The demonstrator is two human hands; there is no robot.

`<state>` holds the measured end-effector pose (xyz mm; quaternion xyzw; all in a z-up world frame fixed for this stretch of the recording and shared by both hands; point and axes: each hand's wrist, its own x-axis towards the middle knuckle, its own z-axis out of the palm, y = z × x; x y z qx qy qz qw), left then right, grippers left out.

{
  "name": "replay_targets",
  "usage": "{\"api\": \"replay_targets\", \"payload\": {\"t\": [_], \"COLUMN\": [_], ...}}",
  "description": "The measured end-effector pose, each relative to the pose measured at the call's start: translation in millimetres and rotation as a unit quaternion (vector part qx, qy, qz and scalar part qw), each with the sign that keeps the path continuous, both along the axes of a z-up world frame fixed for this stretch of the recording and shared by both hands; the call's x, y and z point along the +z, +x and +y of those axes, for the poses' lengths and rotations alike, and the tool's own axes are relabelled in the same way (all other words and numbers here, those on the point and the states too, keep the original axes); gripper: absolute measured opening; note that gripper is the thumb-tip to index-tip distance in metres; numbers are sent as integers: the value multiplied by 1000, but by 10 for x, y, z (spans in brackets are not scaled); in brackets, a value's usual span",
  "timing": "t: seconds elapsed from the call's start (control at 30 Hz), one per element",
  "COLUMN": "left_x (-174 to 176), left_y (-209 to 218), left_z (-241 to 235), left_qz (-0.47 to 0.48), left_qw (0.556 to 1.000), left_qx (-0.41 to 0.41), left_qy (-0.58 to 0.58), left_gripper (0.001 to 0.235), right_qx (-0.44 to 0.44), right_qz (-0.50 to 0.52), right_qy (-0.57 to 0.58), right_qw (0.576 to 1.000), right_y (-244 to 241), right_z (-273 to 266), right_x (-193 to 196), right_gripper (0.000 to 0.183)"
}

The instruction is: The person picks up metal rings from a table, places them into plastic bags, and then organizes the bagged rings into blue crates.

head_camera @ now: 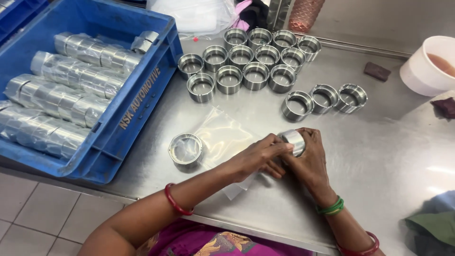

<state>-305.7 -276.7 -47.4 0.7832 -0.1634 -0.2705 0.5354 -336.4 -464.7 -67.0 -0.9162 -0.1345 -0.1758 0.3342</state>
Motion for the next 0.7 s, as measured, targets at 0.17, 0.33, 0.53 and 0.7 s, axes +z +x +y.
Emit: {"api": "replay_targets", "payload": {"t": [0.17,0.33,0.53,0.7], "left_x": [9,16,-61,-210], "left_y": [-307,-545,-386,-324], "left_z": [436,716,713,563], "left_qz": [-297,-259,-215,-281], "left_qw": [954,942,938,931], "left_qx": [37,-77,-110,-128], "left_qy": [20,200,249,194], "left_gripper": [70,67,36,49], "right_qx": [-38,-148,-228,-163], "right_qz": [93,220,263,3], "right_qy": [378,378,29,-223], "right_qw": [920,887,937,961], "right_y": [88,231,420,842], "right_z": [-260,-795,-908,-455], "right_x": [-12,41,293,479], "right_gripper": [65,34,30,61]}}
